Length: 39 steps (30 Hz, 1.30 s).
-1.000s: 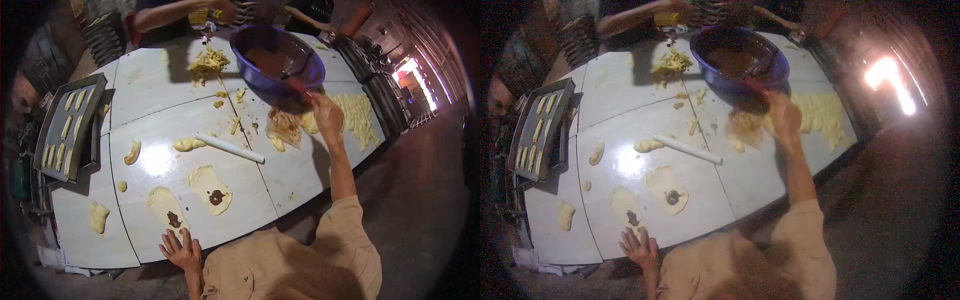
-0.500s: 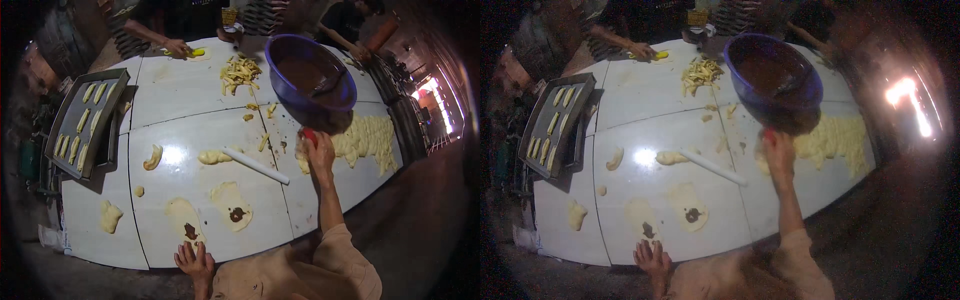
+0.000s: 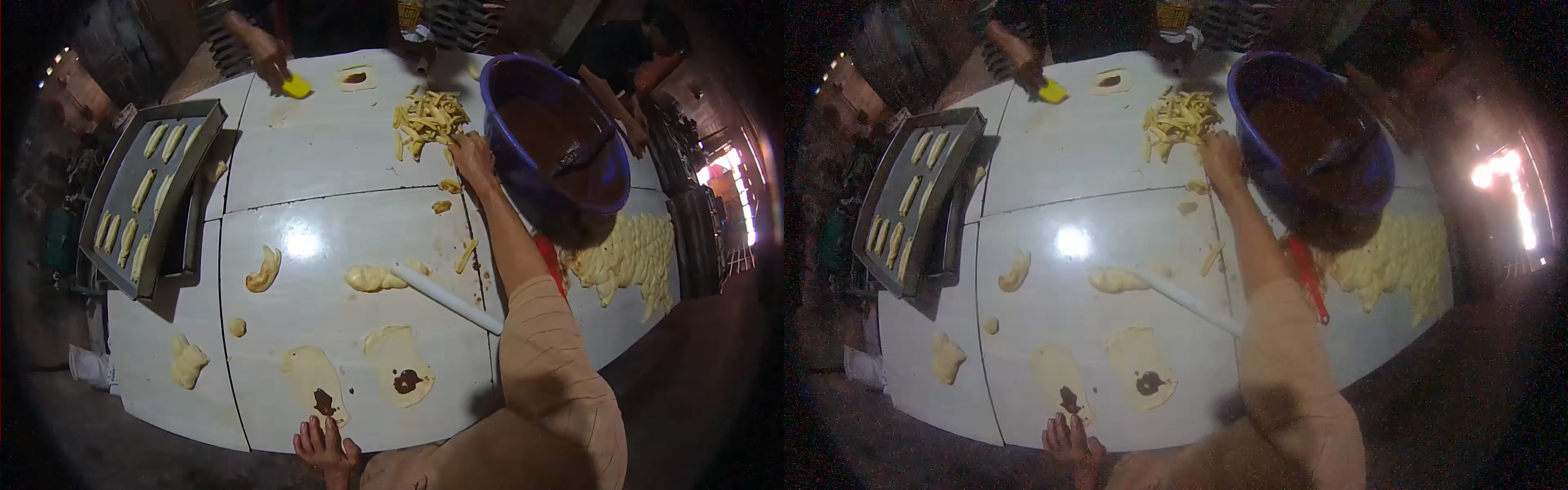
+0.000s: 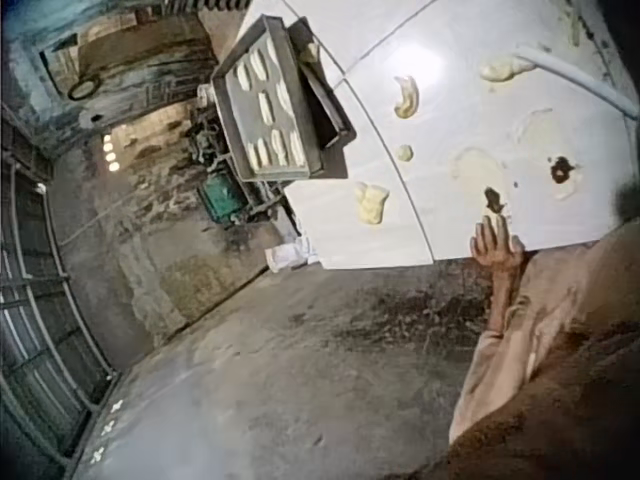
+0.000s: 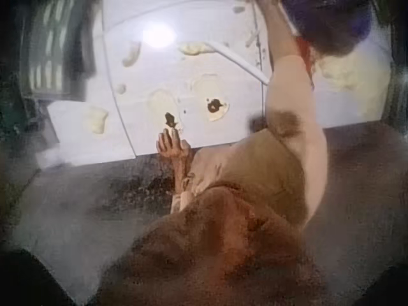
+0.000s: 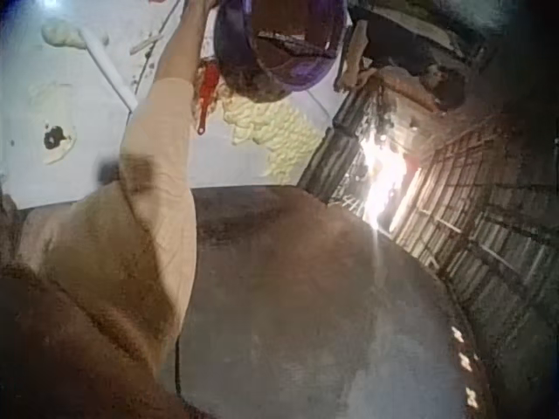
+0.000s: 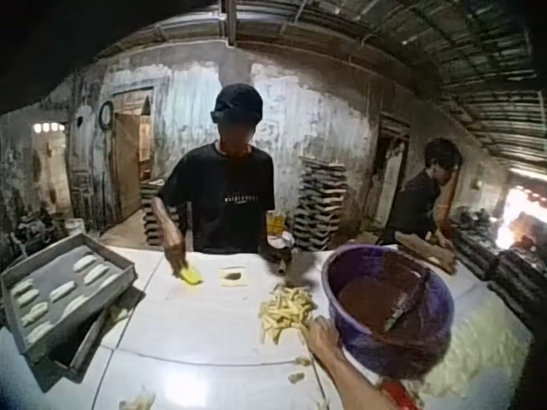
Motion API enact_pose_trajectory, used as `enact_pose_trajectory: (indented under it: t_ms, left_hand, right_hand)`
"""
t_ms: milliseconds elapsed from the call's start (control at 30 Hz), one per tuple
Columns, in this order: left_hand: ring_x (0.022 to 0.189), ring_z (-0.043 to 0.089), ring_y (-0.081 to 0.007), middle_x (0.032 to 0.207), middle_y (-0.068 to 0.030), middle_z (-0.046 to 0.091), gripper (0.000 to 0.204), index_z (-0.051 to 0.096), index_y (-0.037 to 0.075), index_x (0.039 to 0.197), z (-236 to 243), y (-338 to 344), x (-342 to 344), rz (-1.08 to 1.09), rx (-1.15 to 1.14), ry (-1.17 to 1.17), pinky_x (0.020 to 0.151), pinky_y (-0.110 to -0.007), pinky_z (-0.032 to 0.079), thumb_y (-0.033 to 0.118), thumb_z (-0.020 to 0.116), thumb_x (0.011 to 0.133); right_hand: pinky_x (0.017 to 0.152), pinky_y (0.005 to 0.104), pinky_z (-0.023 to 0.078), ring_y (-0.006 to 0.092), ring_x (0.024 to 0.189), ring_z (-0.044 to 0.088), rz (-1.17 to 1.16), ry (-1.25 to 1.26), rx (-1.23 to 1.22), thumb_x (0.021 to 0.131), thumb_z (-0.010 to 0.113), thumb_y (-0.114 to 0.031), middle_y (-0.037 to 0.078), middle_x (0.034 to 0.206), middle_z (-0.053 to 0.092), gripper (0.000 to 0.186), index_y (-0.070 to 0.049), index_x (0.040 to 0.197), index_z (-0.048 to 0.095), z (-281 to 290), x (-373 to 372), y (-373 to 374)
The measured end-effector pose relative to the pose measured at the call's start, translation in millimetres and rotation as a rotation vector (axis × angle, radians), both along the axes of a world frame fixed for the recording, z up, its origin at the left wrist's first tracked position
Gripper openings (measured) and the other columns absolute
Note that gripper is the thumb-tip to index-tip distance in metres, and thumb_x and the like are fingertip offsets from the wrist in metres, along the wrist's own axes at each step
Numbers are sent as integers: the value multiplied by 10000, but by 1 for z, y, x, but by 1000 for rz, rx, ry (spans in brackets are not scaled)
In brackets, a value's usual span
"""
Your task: The person places rolled dough onto a baking tray, then flattens portions of dough using a rolling pin and by hand. Next, they spread chocolate filling onto the dough with a spatula, add a banana slice, and roll the dough closed by hand.
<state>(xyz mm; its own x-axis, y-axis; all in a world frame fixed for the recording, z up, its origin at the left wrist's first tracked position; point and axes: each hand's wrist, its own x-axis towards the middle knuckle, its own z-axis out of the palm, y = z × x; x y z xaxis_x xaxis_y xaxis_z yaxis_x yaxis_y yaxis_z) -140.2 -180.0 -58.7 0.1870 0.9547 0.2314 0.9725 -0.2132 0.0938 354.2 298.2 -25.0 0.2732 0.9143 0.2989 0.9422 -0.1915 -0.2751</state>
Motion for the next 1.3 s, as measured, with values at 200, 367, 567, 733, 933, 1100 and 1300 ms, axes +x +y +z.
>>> enact_pose_trajectory:
  t_ms: [200,367,567,733,933,1100,1300]
  left_hand:
    - [1381,469,-407,1487,-188,544,556,642,123,1383,3,-7,0,24,-53,19,1133,-586,285,412,480,935]
    - [1378,484,-390,1482,-190,551,554,633,131,1406,6,-2,-3,28,-42,-21,1141,-571,297,391,472,944]
    - [1376,492,-363,1481,-161,559,528,623,141,1412,5,17,8,-10,95,-177,1146,-540,294,357,514,943]
    - [1401,463,-357,1504,-174,526,556,579,125,1446,-1,12,8,-2,105,-198,1164,-540,261,338,566,933]
    - [1439,415,-364,1513,-200,466,656,506,114,1487,15,19,16,-40,149,-345,1203,-605,171,305,715,895]
    - [1461,392,-352,1525,-132,500,419,718,197,1259,40,36,45,-201,53,-333,1216,-671,111,329,796,868]
    - [1473,372,-338,1526,-110,505,359,728,249,1170,43,69,75,-394,-20,-312,1178,-723,191,337,832,838]
  right_hand:
    - [803,489,542,434,921,692,98,156,11,868,652,-271,206,940,734,269,-40,970,744,2,6,-42]
    - [629,226,466,42,714,595,89,799,-126,947,705,-223,13,842,708,261,2,1077,735,48,-24,-123]
    - [770,324,517,152,835,639,300,796,-421,899,700,-194,96,923,721,310,71,1057,722,102,-78,-248]
    - [735,327,522,189,802,659,678,701,-515,922,718,-120,107,864,693,173,25,1014,734,78,-131,-320]
    - [722,380,539,296,810,683,728,564,-417,920,728,-168,125,966,692,198,0,1024,733,66,-175,-354]
    - [699,383,546,279,795,682,785,431,-290,925,696,-191,91,932,667,138,-69,980,732,67,-176,-358]
    - [680,415,545,301,785,680,766,348,-315,899,704,-211,72,950,641,149,-109,1008,710,66,-154,-379]
